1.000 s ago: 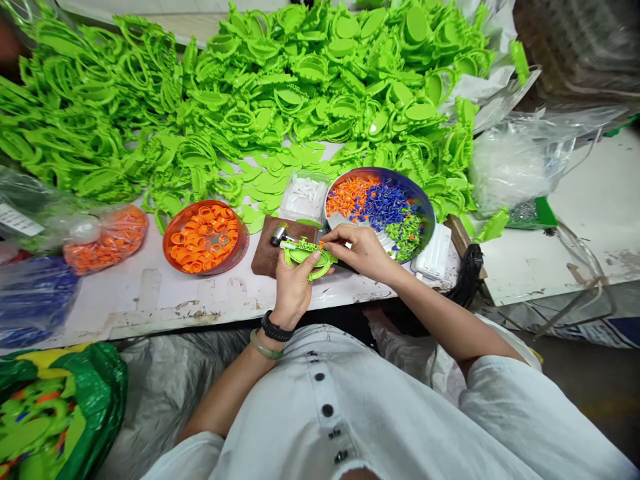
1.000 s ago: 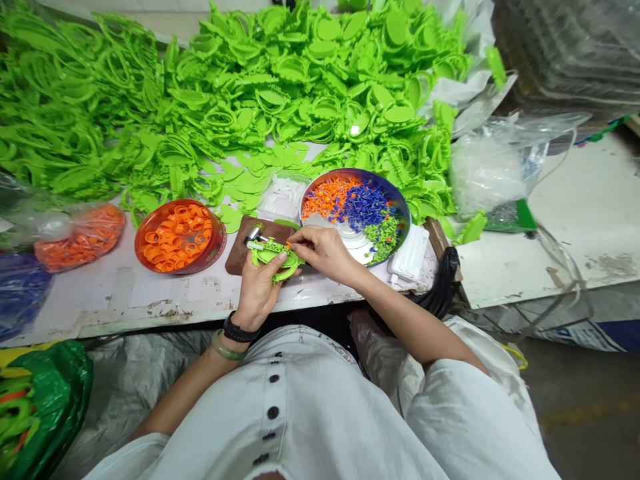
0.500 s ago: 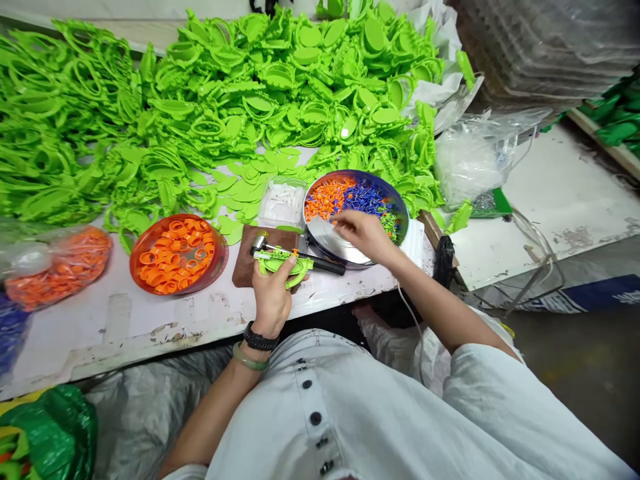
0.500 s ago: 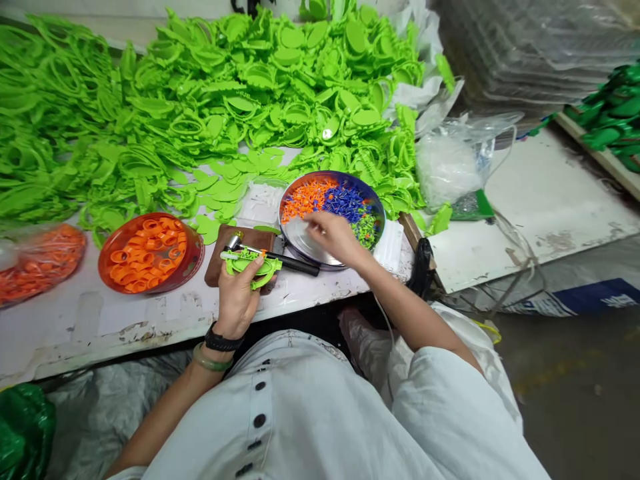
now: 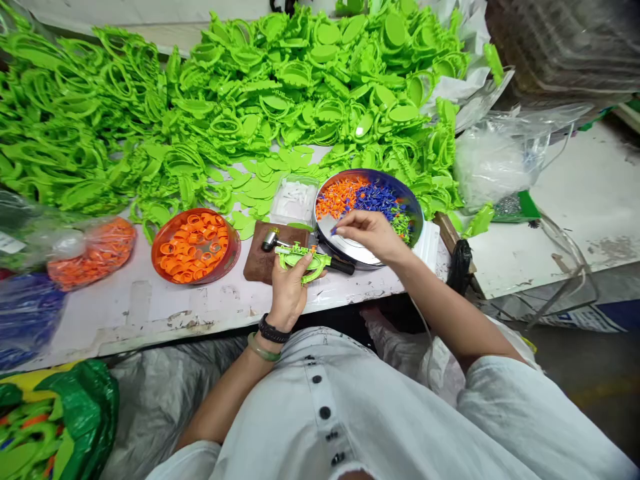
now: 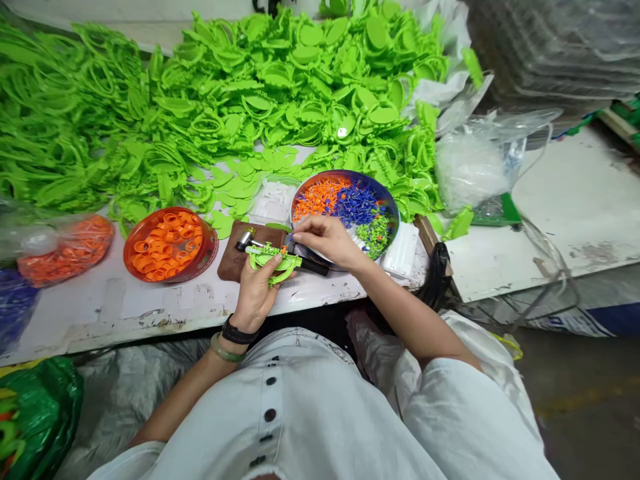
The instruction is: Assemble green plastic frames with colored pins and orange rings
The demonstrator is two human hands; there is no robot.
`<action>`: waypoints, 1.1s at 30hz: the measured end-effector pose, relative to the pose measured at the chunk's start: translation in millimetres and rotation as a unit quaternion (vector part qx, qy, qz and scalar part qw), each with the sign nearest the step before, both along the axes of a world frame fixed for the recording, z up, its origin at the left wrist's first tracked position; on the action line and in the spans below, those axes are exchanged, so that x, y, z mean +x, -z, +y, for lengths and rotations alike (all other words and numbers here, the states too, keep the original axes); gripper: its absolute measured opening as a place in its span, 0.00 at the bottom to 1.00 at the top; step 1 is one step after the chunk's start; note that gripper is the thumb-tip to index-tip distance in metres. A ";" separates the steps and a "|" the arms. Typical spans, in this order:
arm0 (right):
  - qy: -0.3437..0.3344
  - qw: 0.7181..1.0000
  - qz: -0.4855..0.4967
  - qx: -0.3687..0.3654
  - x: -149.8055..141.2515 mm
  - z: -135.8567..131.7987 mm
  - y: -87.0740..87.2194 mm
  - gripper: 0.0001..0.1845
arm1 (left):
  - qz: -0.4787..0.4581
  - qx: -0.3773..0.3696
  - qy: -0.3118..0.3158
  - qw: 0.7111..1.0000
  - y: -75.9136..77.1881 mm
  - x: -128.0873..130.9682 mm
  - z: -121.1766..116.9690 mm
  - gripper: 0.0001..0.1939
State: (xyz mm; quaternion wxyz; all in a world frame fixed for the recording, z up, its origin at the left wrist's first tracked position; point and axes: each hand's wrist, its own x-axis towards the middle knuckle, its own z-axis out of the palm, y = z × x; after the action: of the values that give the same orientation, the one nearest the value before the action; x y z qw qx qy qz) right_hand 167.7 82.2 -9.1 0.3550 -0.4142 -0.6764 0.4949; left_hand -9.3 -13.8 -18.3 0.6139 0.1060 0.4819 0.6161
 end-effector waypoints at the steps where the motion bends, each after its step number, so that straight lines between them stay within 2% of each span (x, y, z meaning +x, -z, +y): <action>1: -0.025 0.999 0.022 -0.003 -12.8 -5.6 -2.8 0.15 | -0.003 0.004 0.003 1.000 -0.6 0.9 -0.4 0.28; 4: -0.071 0.997 0.008 0.034 -39.5 -16.0 -9.4 0.11 | -0.009 0.014 0.007 1.000 -2.4 1.2 -2.4 0.28; 8: -0.105 0.989 -0.049 0.092 -47.4 -17.4 -11.8 0.08 | -0.006 0.016 -0.001 1.000 -3.3 -3.0 -5.2 0.28; 20: -0.103 0.962 -0.172 0.185 -62.7 -19.9 -16.6 0.06 | -0.006 0.036 -0.013 0.999 -2.3 -10.7 -7.9 0.27; 30: -0.112 0.956 -0.207 0.176 -82.3 -18.3 -25.8 0.06 | -0.009 0.040 -0.047 0.998 -2.6 -20.0 -3.9 0.28; 33: -0.142 0.961 -0.195 0.135 -89.0 -16.8 -28.7 0.07 | 0.012 0.027 -0.069 0.997 -2.3 -26.6 -2.1 0.29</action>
State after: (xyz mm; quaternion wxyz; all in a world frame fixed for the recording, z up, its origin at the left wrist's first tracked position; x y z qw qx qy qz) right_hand 78.7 65.3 19.6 0.1952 -0.3508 -0.8445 0.3545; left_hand -35.9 -15.9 -16.0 0.5612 0.0961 0.4783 0.6686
